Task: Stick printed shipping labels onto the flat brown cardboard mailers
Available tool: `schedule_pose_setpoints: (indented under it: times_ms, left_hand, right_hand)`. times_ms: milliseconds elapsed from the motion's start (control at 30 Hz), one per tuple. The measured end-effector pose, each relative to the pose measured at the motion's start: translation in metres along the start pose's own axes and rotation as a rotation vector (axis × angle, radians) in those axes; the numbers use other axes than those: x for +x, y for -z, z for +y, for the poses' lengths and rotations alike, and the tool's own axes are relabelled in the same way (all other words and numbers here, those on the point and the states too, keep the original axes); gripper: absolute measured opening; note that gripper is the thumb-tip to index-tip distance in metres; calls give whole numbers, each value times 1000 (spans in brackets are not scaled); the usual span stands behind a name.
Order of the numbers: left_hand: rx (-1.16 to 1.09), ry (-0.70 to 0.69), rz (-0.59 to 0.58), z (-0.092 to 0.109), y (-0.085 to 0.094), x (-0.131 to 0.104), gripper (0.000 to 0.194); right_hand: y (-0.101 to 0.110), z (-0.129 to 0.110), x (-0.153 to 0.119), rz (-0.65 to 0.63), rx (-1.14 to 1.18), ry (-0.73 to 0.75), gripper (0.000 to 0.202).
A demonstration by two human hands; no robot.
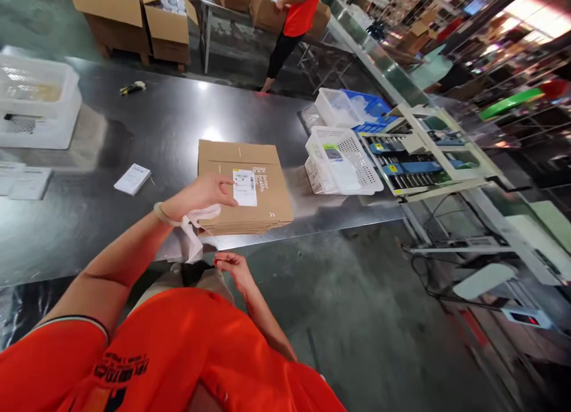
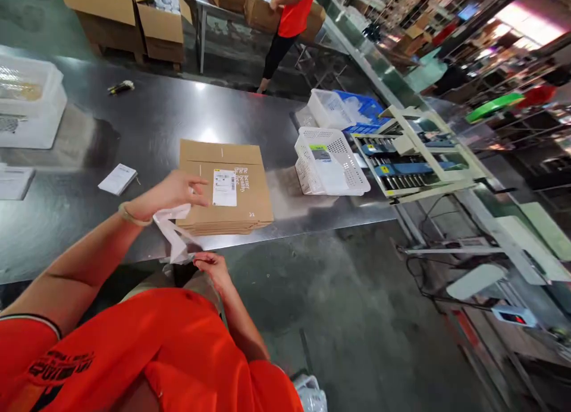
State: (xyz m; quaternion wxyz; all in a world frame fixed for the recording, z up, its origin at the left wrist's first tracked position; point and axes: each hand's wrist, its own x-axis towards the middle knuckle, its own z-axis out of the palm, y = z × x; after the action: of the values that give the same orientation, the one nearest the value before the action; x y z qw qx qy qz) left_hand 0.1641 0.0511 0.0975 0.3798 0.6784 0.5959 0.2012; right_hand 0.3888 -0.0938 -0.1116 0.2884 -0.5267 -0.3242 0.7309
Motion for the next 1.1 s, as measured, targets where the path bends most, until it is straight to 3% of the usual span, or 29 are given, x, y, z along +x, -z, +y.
schedule_pose_setpoints:
  times_ms: [67, 133, 233, 333, 433, 533, 633, 667, 767, 833, 1000, 1100]
  left_hand:
    - [-205, 50, 6, -8, 32, -38, 66]
    - [-302, 69, 90, -8, 57, -77, 67]
    - [-326, 118, 232, 2, 72, -132, 62]
    - [-340, 168, 291, 8, 61, -177, 58]
    - [-329, 94, 303, 0, 38, -207, 61]
    - [-319, 75, 261, -22, 15, -229, 88]
    - [-353, 194, 153, -42, -9, -250, 115]
    - [-381, 227, 111, -47, -18, -257, 111]
    - [-510, 285, -8, -52, -43, -275, 75]
    - [-556, 311, -32, -50, -54, -282, 57]
    - [-442, 344, 20, -36, -59, -283, 32]
    - [-323, 338, 29, -31, -59, -278, 26]
  right_hand:
    - [-19, -13, -9, -66, -76, 166, 40]
    - [-41, -33, -8, -61, -120, 360, 55]
    - [-76, -69, 6, -137, -168, 620, 93]
    - [-103, -99, 21, -433, -229, 658, 111]
    - [-111, -111, 24, -720, -347, 511, 96]
    - [-94, -108, 19, -824, -461, 393, 70]
    - [-63, -110, 12, -674, -473, 451, 47]
    - [-53, -113, 11, -608, -464, 493, 42]
    - [-30, -120, 5, -476, -465, 590, 28]
    - [-20, -120, 0, -419, -500, 631, 22]
    - [7, -117, -18, -130, -725, 719, 18]
    - [25, -127, -36, -61, -1008, 688, 36]
